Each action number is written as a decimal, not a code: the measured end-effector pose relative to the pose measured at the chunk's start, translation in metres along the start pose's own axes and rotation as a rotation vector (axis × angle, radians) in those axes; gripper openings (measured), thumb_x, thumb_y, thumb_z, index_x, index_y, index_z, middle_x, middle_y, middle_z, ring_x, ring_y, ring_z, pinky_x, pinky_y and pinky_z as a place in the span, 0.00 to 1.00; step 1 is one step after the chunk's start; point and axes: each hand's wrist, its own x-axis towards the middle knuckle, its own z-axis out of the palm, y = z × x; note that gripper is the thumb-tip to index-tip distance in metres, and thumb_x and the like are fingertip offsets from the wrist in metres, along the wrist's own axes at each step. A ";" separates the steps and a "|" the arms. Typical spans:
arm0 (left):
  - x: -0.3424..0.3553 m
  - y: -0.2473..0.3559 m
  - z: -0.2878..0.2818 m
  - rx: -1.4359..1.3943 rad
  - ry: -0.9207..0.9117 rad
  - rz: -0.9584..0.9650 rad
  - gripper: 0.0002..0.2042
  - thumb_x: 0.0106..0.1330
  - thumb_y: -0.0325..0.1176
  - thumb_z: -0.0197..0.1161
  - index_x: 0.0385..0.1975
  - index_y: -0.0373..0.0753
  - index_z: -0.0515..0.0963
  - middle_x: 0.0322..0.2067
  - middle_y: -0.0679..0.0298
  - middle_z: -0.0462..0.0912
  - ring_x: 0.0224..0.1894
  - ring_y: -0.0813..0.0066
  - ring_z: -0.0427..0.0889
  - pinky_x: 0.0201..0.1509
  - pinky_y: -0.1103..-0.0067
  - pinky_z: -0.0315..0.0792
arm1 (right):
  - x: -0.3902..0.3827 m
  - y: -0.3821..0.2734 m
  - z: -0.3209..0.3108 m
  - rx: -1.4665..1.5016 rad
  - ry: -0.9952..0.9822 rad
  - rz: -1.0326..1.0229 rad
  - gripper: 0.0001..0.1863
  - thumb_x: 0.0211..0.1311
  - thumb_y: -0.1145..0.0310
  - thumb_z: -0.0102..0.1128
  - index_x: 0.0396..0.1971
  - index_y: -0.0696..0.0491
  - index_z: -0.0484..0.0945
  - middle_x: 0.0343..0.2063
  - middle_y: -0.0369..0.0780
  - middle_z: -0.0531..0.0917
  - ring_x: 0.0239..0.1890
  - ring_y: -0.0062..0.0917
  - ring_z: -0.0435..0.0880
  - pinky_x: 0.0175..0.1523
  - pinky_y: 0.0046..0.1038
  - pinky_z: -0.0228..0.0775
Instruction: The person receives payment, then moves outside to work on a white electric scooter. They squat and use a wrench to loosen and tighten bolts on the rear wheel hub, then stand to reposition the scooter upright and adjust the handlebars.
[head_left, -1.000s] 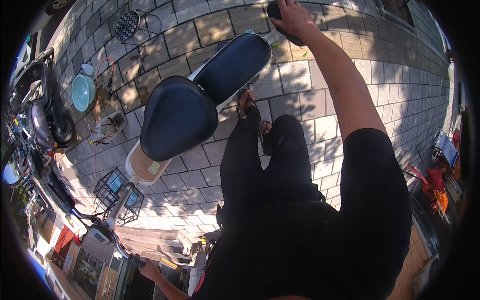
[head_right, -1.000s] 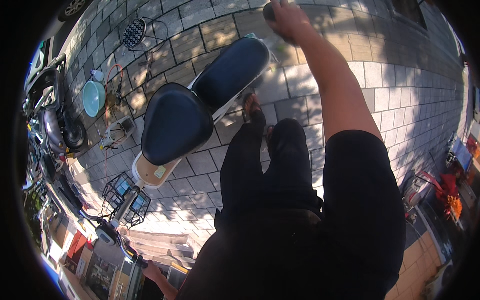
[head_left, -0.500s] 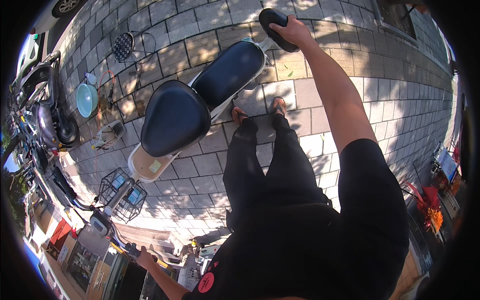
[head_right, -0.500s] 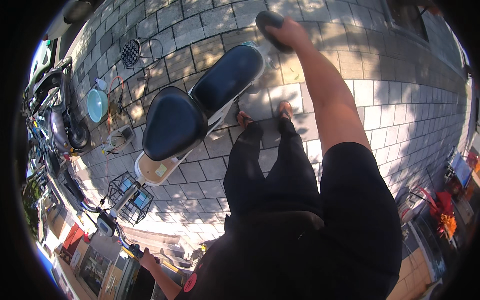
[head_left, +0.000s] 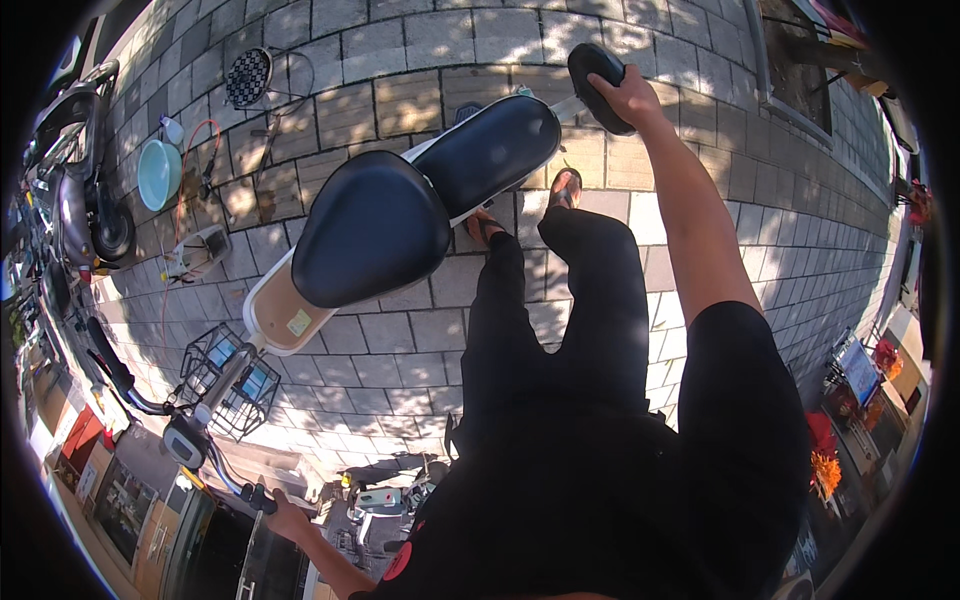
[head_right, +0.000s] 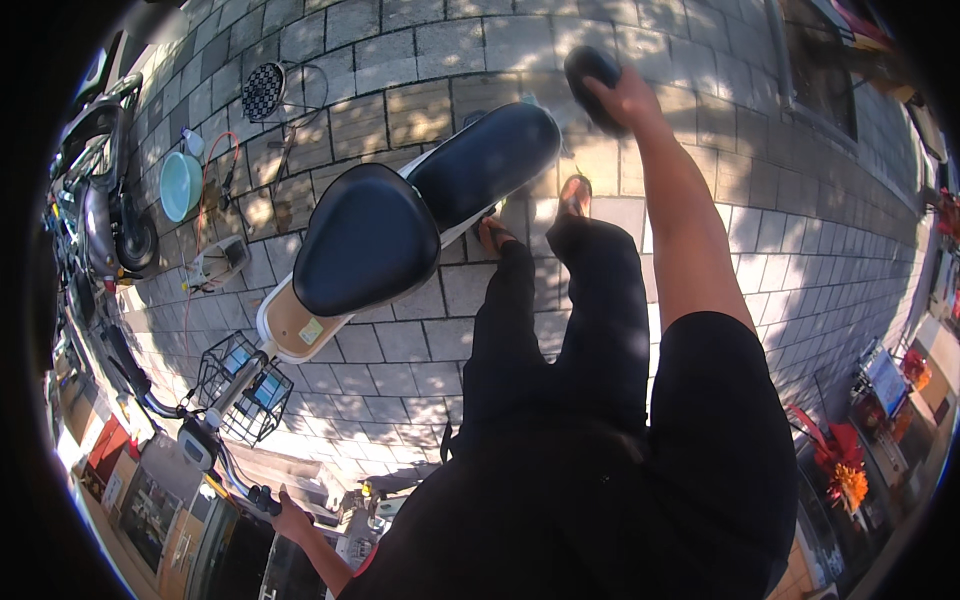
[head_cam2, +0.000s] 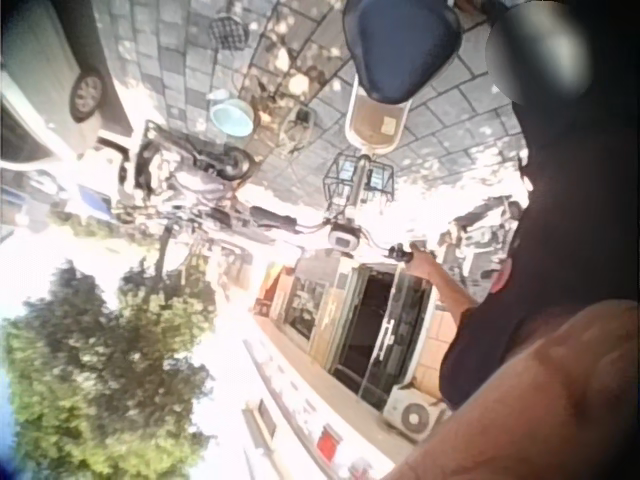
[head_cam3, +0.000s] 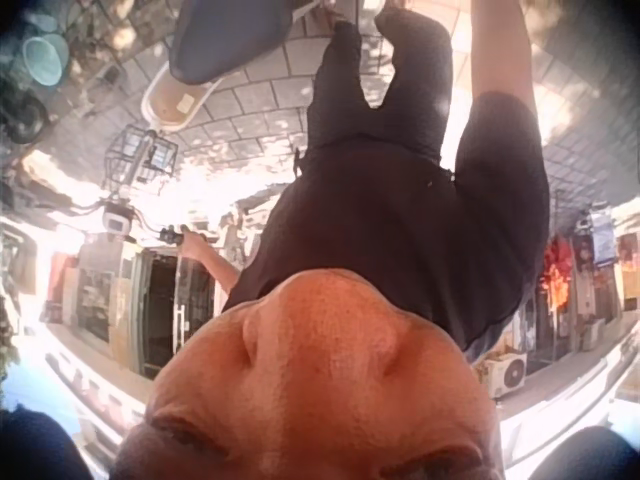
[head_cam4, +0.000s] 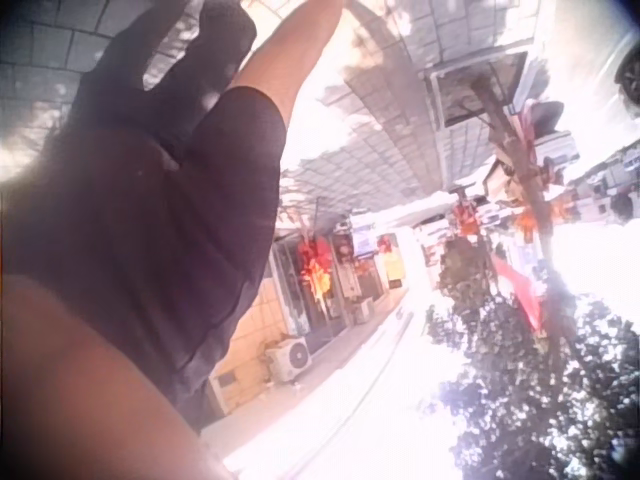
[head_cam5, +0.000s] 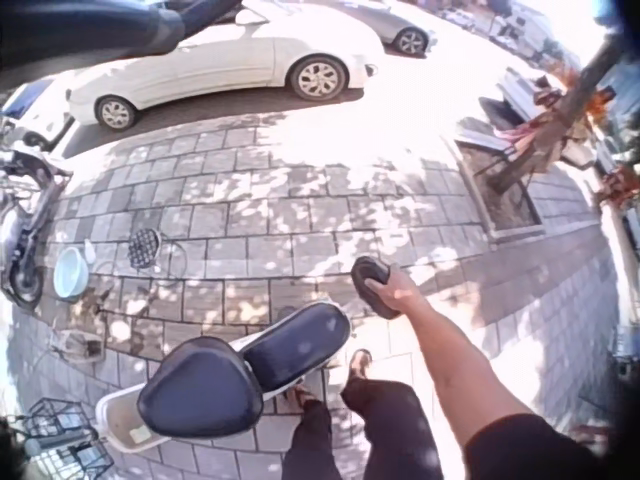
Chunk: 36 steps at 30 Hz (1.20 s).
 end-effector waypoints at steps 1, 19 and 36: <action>0.010 -0.016 -0.002 -0.017 0.008 0.026 0.28 0.68 0.46 0.71 0.43 0.16 0.81 0.34 0.45 0.88 0.27 0.57 0.83 0.33 0.62 0.77 | 0.007 0.005 0.002 -0.010 -0.027 0.017 0.52 0.57 0.26 0.65 0.56 0.65 0.72 0.47 0.62 0.86 0.52 0.54 0.87 0.56 0.45 0.78; -0.106 -0.038 0.046 -0.055 0.001 -0.090 0.12 0.64 0.36 0.66 0.39 0.33 0.78 0.19 0.59 0.84 0.17 0.68 0.84 0.22 0.71 0.77 | 0.050 0.058 -0.019 0.659 -0.686 0.259 0.42 0.64 0.47 0.74 0.69 0.60 0.73 0.61 0.45 0.82 0.61 0.35 0.82 0.67 0.37 0.73; -0.121 0.004 0.042 -0.217 0.014 -0.141 0.06 0.61 0.27 0.65 0.33 0.33 0.77 0.18 0.62 0.79 0.13 0.70 0.80 0.17 0.71 0.72 | 0.099 0.062 -0.055 1.041 -1.173 0.504 0.46 0.73 0.30 0.51 0.74 0.54 0.67 0.67 0.43 0.78 0.69 0.37 0.76 0.74 0.43 0.65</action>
